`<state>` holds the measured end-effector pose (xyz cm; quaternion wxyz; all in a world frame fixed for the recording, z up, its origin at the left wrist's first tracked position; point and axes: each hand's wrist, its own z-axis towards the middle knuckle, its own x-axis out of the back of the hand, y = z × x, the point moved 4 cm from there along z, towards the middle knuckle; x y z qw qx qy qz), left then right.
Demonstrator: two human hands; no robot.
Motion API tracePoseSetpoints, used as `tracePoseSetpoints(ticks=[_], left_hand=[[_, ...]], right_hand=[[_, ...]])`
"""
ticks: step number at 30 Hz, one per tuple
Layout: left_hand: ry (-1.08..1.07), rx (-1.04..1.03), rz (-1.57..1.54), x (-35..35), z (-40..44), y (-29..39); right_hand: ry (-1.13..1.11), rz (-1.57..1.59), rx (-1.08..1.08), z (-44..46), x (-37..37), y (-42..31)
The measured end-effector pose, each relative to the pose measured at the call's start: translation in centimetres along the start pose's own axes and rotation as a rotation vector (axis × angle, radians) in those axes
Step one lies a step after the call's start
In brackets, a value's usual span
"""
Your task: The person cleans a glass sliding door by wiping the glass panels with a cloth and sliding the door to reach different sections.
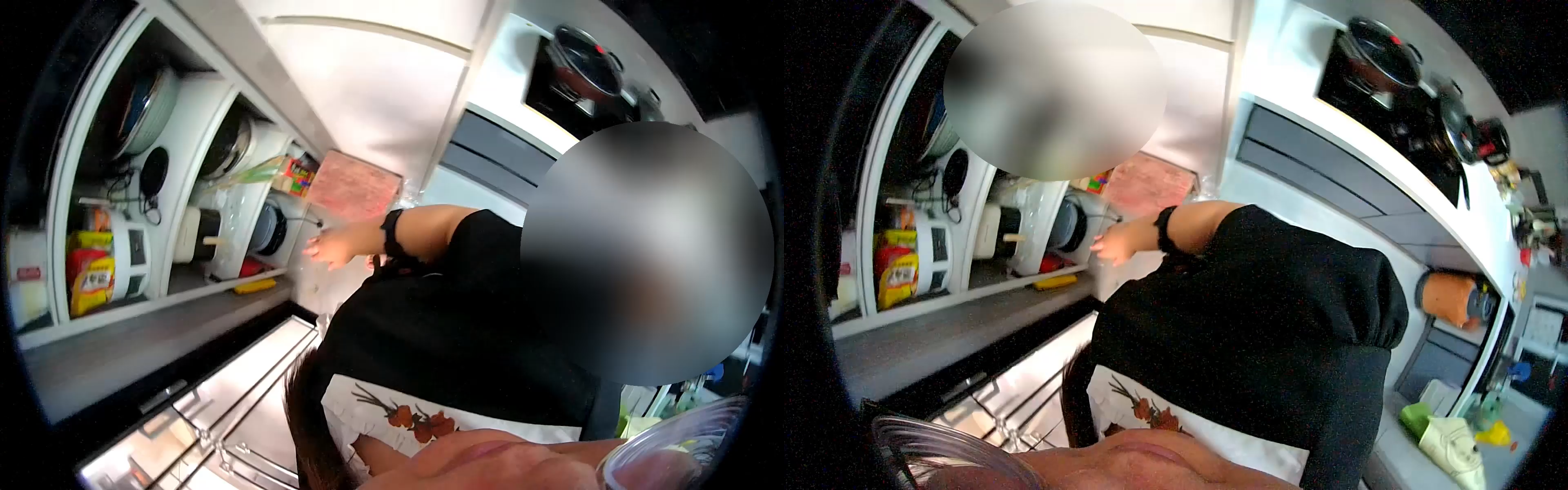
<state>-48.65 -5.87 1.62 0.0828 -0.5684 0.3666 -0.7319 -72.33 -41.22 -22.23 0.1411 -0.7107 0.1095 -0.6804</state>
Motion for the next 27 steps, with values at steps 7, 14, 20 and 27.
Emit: tracePoseSetpoints(ticks=[7, 14, 20, 27], left_hand=[[0.124, 0.190, -0.082, -1.7, 0.3, -8.2], [0.019, 0.282, -0.042, -11.9, -2.6, -14.9], [0.083, 0.249, 0.126, 0.6, -10.1, -17.2], [0.745, 0.505, 0.458, 21.0, -23.8, -39.2]], right_hand=[[-0.044, 0.008, 0.048, -0.2, 5.2, 0.5], [-0.089, -0.023, 0.170, 7.6, 8.3, 1.2], [0.008, 0.108, 0.412, 14.5, 15.0, -3.2], [0.359, 0.020, 0.816, 24.1, 24.9, -13.9]])
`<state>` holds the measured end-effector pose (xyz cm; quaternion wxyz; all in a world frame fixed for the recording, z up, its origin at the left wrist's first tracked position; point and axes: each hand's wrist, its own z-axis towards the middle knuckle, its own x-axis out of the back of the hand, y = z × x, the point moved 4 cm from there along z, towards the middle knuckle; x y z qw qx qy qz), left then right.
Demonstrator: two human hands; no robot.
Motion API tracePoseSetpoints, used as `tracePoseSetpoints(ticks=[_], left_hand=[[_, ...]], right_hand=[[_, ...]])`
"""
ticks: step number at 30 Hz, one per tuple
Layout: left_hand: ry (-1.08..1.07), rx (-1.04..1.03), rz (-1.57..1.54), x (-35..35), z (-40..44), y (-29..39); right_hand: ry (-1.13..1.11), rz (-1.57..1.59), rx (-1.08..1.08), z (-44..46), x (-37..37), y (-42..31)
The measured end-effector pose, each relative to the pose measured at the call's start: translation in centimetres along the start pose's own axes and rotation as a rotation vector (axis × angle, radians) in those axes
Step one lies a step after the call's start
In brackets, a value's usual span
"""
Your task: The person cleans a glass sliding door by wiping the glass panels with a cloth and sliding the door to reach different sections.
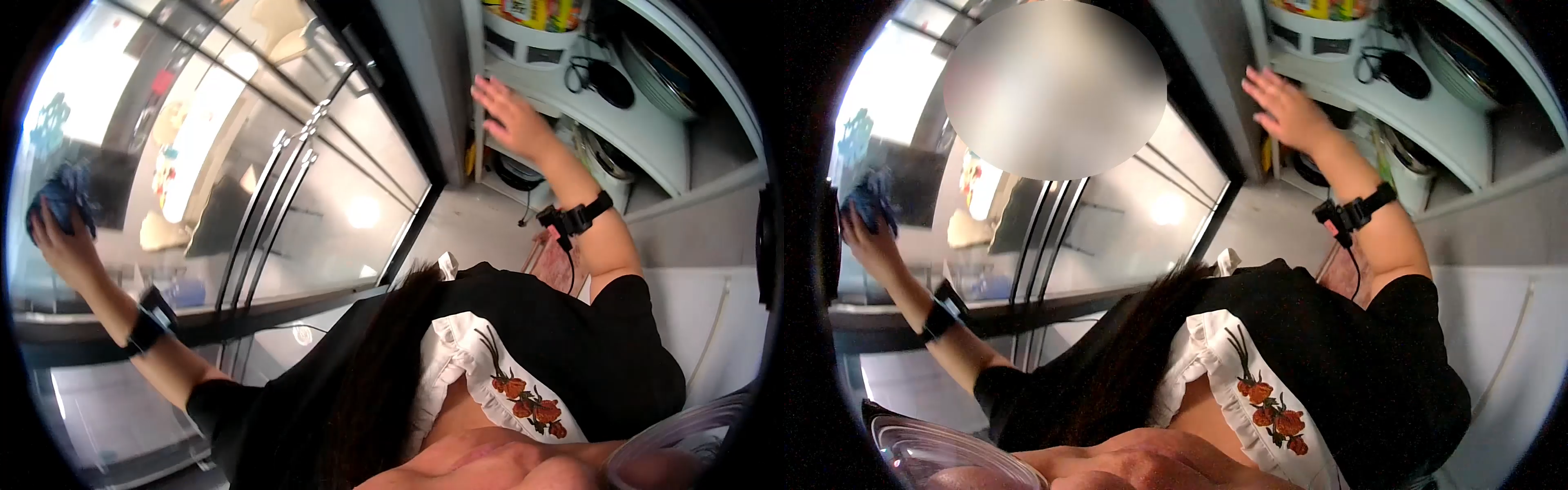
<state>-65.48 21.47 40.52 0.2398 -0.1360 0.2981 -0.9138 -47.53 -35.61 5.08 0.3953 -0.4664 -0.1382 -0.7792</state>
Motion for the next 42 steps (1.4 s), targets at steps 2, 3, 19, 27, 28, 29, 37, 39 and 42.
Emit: tracePoseSetpoints(ticks=[2, 3, 19, 27, 28, 29, 37, 39, 42], left_hand=[[-0.015, 0.147, 0.124, 0.1, -0.6, -0.1], [-0.070, 0.164, 0.081, -0.1, -1.0, 1.9], [-0.847, 0.302, -0.768, -0.3, -18.4, 17.2], [-0.177, 0.184, -0.050, 4.5, -8.9, 7.5], [-0.304, 0.149, -0.086, 3.5, -11.3, 11.2], [-0.431, 0.117, -0.125, 2.5, -13.7, 14.8], [-0.784, -0.306, 0.041, 3.5, -31.7, 25.9], [-0.952, -0.036, 0.083, 5.6, -28.0, 20.7], [-0.596, 0.292, 0.080, 8.0, -20.9, 12.5]], right_hand=[[0.091, -0.115, 0.085, 4.5, 0.3, 0.3], [0.174, -0.127, 0.142, 6.6, 0.3, 0.6], [-0.027, -1.171, -0.174, 21.5, -0.6, 5.2], [0.648, -0.554, 0.109, 21.5, -4.0, 9.3], [0.638, -0.573, 0.101, 21.6, -4.1, 9.5], [0.616, -0.599, 0.074, 21.6, -4.1, 9.7], [0.354, -0.985, 0.059, 22.3, -3.7, 10.6], [0.306, -1.029, 0.017, 22.4, -3.5, 10.1], [0.474, -0.899, 0.119, 22.0, -3.7, 10.7]])
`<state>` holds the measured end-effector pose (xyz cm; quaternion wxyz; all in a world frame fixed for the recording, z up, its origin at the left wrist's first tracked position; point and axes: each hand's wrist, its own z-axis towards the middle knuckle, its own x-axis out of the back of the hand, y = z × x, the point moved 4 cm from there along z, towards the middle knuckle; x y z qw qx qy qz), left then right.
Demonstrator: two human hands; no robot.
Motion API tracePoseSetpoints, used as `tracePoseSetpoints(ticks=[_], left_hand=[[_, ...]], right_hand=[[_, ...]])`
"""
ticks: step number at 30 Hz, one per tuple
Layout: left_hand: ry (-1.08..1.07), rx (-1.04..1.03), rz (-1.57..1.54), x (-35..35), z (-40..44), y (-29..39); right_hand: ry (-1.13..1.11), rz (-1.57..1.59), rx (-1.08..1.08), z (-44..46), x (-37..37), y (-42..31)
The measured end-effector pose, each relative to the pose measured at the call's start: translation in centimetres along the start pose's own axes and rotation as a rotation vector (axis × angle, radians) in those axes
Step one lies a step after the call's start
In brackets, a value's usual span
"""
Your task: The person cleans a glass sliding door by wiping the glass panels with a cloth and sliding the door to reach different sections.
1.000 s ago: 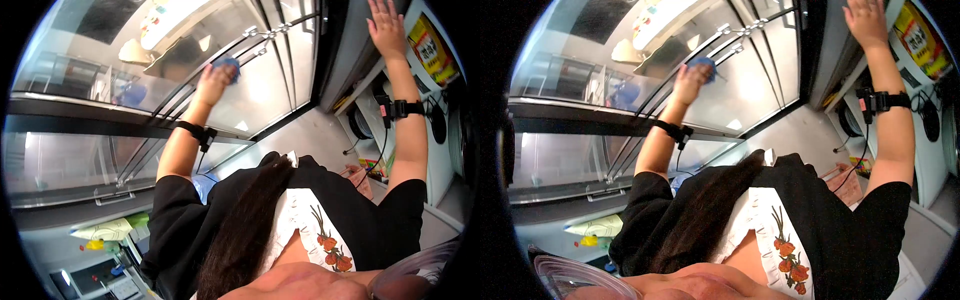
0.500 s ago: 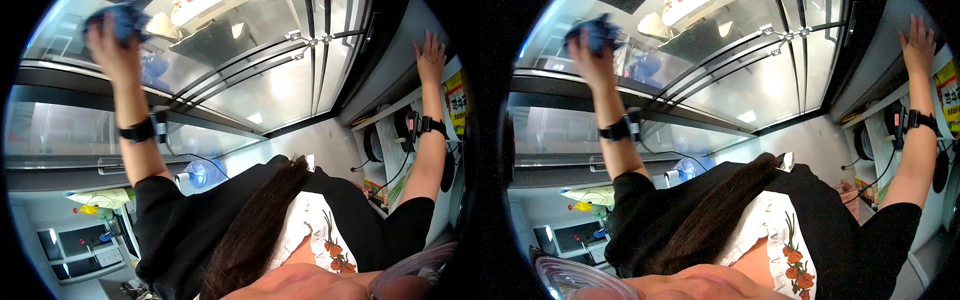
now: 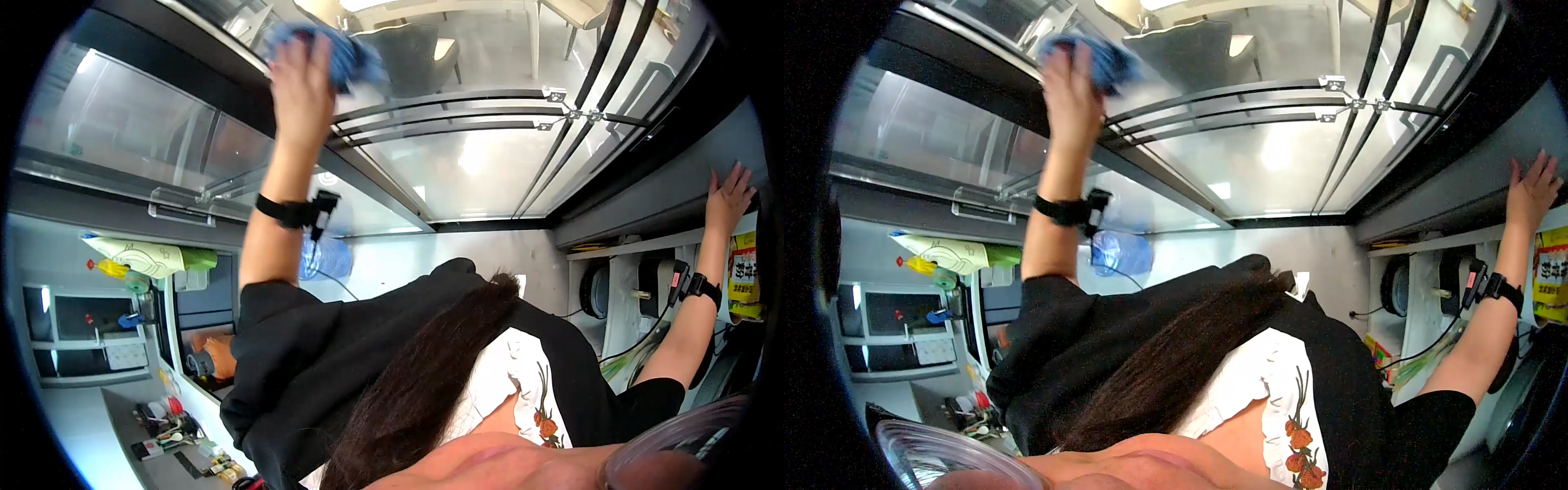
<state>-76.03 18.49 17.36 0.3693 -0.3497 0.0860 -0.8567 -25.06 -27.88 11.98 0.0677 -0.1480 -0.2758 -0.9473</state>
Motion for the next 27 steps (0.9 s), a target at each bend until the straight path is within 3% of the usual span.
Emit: tracePoseSetpoints(ticks=[2, 3, 4, 6, 7, 10, 11, 12, 13, 14, 15, 18, 20, 24, 26, 27], left_hand=[[0.146, 0.076, 0.004, 3.3, 4.2, -1.7], [0.298, 0.004, 0.021, 4.4, 6.0, -2.2], [0.313, 0.217, 0.021, 5.5, 7.1, -2.5], [0.422, 0.245, 0.006, 5.4, 8.1, -2.6], [0.407, 0.416, -0.484, 5.3, 7.4, -2.6], [0.371, 0.084, -0.199, -0.1, 2.8, 1.9], [0.214, 0.201, -0.235, -2.5, 0.1, 4.0], [0.156, 0.169, -0.298, -5.2, -3.3, 6.7], [-0.158, 0.063, -0.209, -8.0, -6.0, 9.4], [-0.262, -0.081, -0.018, -10.6, -9.6, 12.6], [-0.264, -0.273, 0.063, -12.0, -12.8, 14.7], [-0.222, -0.371, 0.004, -14.3, -16.8, 15.6], [-0.342, -0.412, 0.020, -13.3, -15.2, 14.3], [-0.189, 0.060, -0.080, -5.8, -6.7, 6.2], [0.110, 0.209, -0.130, -1.1, -2.0, 2.4], [0.262, 0.431, -0.704, 1.9, 0.6, 0.6]], right_hand=[[0.065, 0.039, 0.013, -0.1, 0.3, 0.1], [0.066, 0.039, 0.024, -0.1, -0.1, 0.4], [0.035, 0.008, 0.028, 0.2, 0.0, 0.3], [-0.061, -0.087, 0.031, 0.6, 0.8, 0.1], [-0.127, -0.152, 0.029, 0.6, 1.0, 0.0], [0.030, 0.009, 0.078, 0.7, 0.9, 0.1], [0.070, 0.044, 0.095, 0.7, 1.0, 0.1], [0.094, 0.053, 0.108, 0.9, 1.4, 0.0], [0.102, 0.041, 0.113, 1.0, 1.8, -0.2], [0.110, 0.029, 0.118, 1.2, 2.2, -0.4], [0.102, -0.004, 0.116, 1.3, 2.9, -0.6], [0.127, 0.002, 0.126, 1.4, 3.2, -0.6], [0.136, 0.012, 0.142, 1.3, 3.0, -0.5], [0.135, 0.014, 0.145, 1.0, 2.6, -0.5], [0.139, 0.025, 0.141, 0.9, 2.8, -0.5], [0.139, 0.020, 0.135, 1.0, 3.1, -0.7]])
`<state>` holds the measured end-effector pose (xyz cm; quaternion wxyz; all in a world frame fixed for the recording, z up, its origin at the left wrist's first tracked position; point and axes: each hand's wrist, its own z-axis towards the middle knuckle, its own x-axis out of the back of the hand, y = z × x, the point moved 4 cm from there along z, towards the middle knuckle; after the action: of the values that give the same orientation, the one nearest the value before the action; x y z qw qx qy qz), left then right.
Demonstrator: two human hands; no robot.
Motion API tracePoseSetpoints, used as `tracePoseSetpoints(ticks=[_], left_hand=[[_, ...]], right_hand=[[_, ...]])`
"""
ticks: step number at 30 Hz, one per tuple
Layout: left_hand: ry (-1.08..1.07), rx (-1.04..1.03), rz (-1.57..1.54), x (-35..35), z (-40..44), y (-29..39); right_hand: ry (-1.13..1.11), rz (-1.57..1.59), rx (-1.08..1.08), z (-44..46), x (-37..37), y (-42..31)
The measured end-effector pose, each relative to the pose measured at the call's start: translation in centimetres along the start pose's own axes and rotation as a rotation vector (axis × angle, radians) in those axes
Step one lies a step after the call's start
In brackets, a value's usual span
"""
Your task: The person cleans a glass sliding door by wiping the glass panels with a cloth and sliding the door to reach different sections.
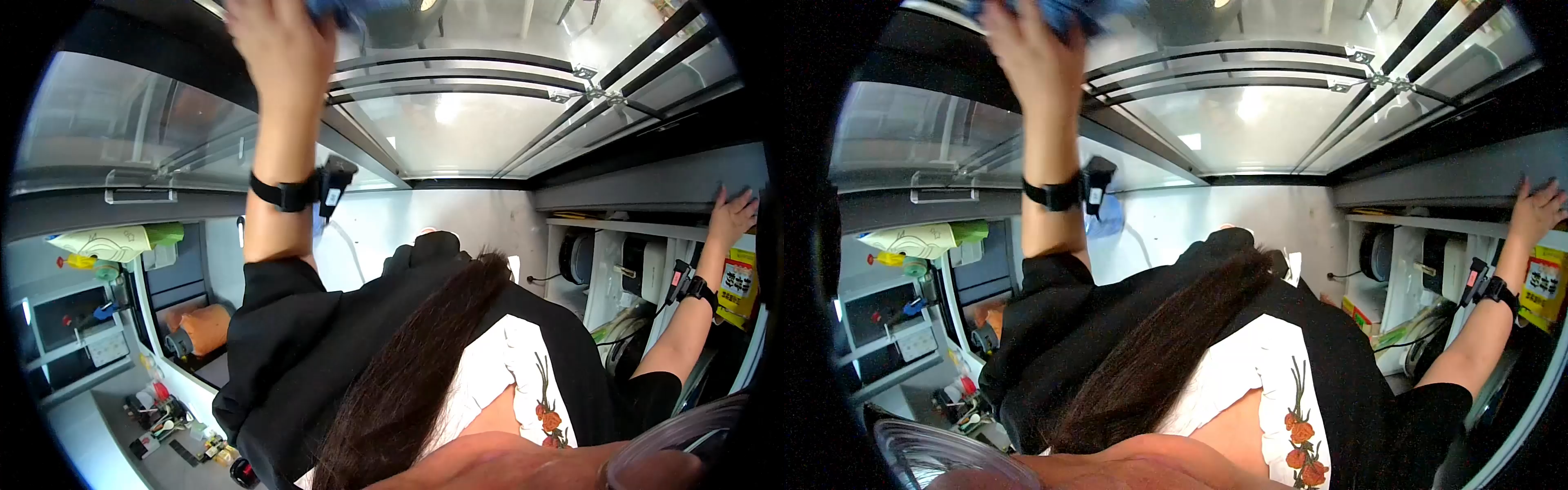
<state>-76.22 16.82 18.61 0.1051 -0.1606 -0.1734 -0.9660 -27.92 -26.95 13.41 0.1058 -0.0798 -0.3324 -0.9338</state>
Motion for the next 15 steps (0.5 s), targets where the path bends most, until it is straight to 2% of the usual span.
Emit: tracePoseSetpoints(ticks=[2, 3, 4, 5, 7, 10, 11, 12, 13, 14, 15], left_hand=[[0.154, 0.012, -0.023, 1.8, 3.2, 1.1], [0.188, -0.231, 0.528, 1.1, 3.9, 0.9], [0.292, -0.338, 0.549, 0.6, 3.9, 0.4], [0.298, -0.309, 0.525, -0.1, 3.2, -0.5], [0.052, -0.361, 0.460, -2.3, -0.9, -1.3], [-0.188, -0.169, 0.449, -7.7, -13.5, -4.6], [-0.143, -0.048, 0.342, -9.3, -18.3, -5.9], [-0.221, 0.037, 0.363, -10.8, -23.3, -7.5], [-0.254, 0.228, 0.319, -11.8, -26.8, -8.0], [-0.169, 0.450, 0.245, -12.8, -29.4, -8.3], [-0.139, 0.481, 0.215, -13.4, -29.8, -8.2]], right_hand=[[-0.002, 0.001, -0.006, 0.0, 0.2, 0.1], [0.000, 0.009, -0.011, 0.1, 0.1, 0.2], [0.016, 0.014, 0.003, 0.1, 0.0, 0.2], [0.032, 0.019, 0.016, 0.2, -0.1, 0.2], [0.076, 0.027, 0.065, 0.3, 0.0, 0.3], [0.083, 0.042, 0.085, 0.7, 0.5, 0.2], [0.076, 0.042, 0.085, 0.8, 0.6, 0.2], [0.057, 0.031, 0.081, 0.8, 0.6, 0.1], [0.060, 0.019, 0.087, 0.9, 0.8, 0.0], [0.062, 0.006, 0.093, 1.0, 1.1, -0.2], [0.087, -0.006, 0.108, 1.3, 1.6, -0.5]])
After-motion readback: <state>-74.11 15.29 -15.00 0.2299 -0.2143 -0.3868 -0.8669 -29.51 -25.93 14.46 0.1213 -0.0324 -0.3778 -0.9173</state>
